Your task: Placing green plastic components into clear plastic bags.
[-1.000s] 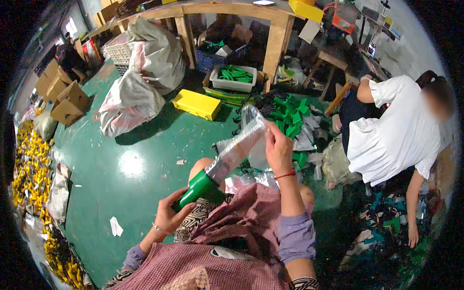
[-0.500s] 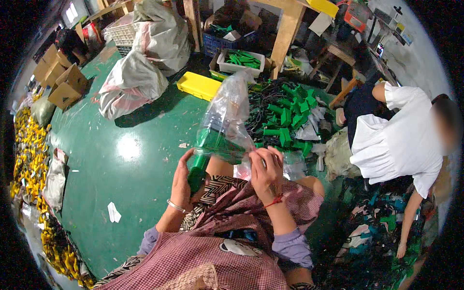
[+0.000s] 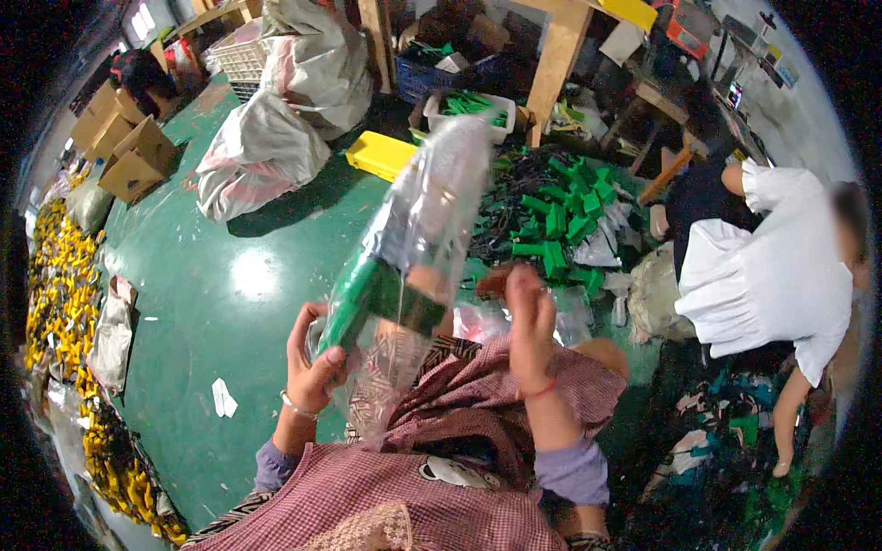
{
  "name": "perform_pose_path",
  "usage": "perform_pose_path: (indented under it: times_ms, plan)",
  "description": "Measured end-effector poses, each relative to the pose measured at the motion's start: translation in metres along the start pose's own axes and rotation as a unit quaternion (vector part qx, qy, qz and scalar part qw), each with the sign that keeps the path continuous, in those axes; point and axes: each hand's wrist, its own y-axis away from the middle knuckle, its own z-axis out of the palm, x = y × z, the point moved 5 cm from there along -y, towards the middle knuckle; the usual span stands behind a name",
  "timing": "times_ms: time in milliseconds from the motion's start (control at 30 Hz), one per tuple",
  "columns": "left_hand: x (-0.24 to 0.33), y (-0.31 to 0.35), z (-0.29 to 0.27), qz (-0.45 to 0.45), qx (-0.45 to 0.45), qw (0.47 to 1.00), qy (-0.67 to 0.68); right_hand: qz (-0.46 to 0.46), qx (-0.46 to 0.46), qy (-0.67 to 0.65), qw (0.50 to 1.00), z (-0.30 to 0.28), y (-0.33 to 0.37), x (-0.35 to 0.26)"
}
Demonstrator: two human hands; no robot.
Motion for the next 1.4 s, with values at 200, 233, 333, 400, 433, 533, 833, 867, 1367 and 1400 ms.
perform_pose_path:
  times_ms: [200,233,333,400,433,533,833,867,1367,1400]
  plan:
    - [-0.02,0.013,0.02,-0.066,-0.116,0.989,-0.067,0.078,-0.176,-0.489,0.851,0.057,-0.086,-0.046]
    - [-0.023,0.013,0.017,-0.045,-0.091,0.992,-0.08,0.086,-0.088,-0.415,0.901,0.061,-0.097,-0.043]
    - [-0.012,-0.007,0.01,0.047,0.027,0.986,-0.156,0.093,-0.094,-0.364,0.922,0.075,-0.131,-0.029]
    - [-0.009,-0.022,-0.004,0.075,0.082,0.978,-0.174,0.031,-0.077,-0.206,0.975,0.065,-0.154,-0.007]
    - [-0.011,-0.029,-0.013,0.085,0.109,0.975,-0.174,-0.015,-0.088,-0.058,0.994,0.046,-0.168,0.022]
    - [-0.023,-0.044,-0.058,-0.027,0.18,0.979,-0.097,-0.043,0.043,0.318,0.946,-0.029,-0.163,0.142]
    - [-0.181,-0.076,-0.279,-0.214,0.285,0.933,-0.058,0.268,0.088,0.566,0.775,-0.167,-0.016,0.378]
    - [-0.204,-0.072,-0.3,-0.243,0.3,0.922,-0.034,0.274,0.092,0.565,0.773,-0.167,-0.022,0.377]
    - [-0.264,-0.075,-0.413,-0.229,0.15,0.834,-0.479,0.438,0.35,0.476,0.678,-0.192,-0.054,0.325]
    - [-0.262,-0.11,-0.363,-0.189,0.136,0.885,-0.402,0.405,0.331,0.461,0.717,-0.204,-0.057,0.321]
